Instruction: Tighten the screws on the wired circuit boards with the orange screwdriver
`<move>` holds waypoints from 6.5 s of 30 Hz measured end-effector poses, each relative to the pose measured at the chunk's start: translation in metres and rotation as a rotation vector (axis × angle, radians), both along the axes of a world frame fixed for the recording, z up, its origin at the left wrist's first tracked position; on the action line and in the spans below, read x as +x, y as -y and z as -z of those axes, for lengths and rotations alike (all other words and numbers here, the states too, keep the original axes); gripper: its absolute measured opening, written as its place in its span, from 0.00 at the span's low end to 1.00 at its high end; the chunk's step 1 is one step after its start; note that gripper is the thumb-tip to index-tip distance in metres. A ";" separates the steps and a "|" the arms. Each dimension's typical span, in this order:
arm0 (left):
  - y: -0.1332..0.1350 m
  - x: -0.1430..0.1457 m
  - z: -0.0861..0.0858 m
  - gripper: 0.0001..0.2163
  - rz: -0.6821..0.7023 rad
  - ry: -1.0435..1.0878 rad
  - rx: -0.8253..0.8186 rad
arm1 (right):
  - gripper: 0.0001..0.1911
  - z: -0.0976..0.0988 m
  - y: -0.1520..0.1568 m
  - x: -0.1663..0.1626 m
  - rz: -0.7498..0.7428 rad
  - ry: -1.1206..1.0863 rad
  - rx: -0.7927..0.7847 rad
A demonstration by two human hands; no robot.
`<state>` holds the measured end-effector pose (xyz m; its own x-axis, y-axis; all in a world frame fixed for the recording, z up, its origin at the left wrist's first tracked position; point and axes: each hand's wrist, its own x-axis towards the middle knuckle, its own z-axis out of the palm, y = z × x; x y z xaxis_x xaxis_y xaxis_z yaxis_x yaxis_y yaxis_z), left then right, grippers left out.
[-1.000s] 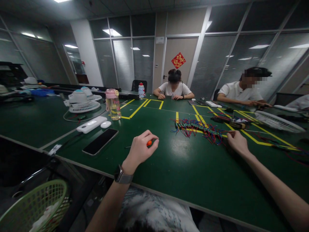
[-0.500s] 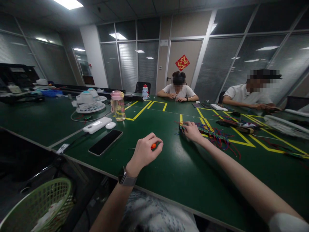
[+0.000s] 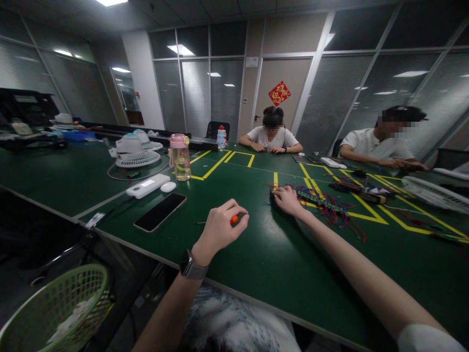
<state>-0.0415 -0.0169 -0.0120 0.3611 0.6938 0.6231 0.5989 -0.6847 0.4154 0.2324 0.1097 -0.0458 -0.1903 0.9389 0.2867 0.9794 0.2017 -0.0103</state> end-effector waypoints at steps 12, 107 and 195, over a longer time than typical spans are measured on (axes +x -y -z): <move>0.000 0.000 0.002 0.10 -0.005 -0.008 0.002 | 0.17 0.000 0.005 -0.002 -0.118 -0.113 0.024; 0.000 0.001 0.001 0.10 0.006 -0.023 -0.028 | 0.21 0.001 0.021 -0.015 -0.189 -0.101 -0.057; -0.013 0.049 0.000 0.08 0.366 0.899 -0.147 | 0.10 0.009 0.110 -0.065 -0.525 -0.914 -0.534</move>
<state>0.0074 -0.0035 -0.0120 0.0030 0.7264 0.6873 -0.2210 -0.6698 0.7089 0.1674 -0.0007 -0.0545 -0.5167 0.8489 0.1115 0.3632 0.3353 -0.8693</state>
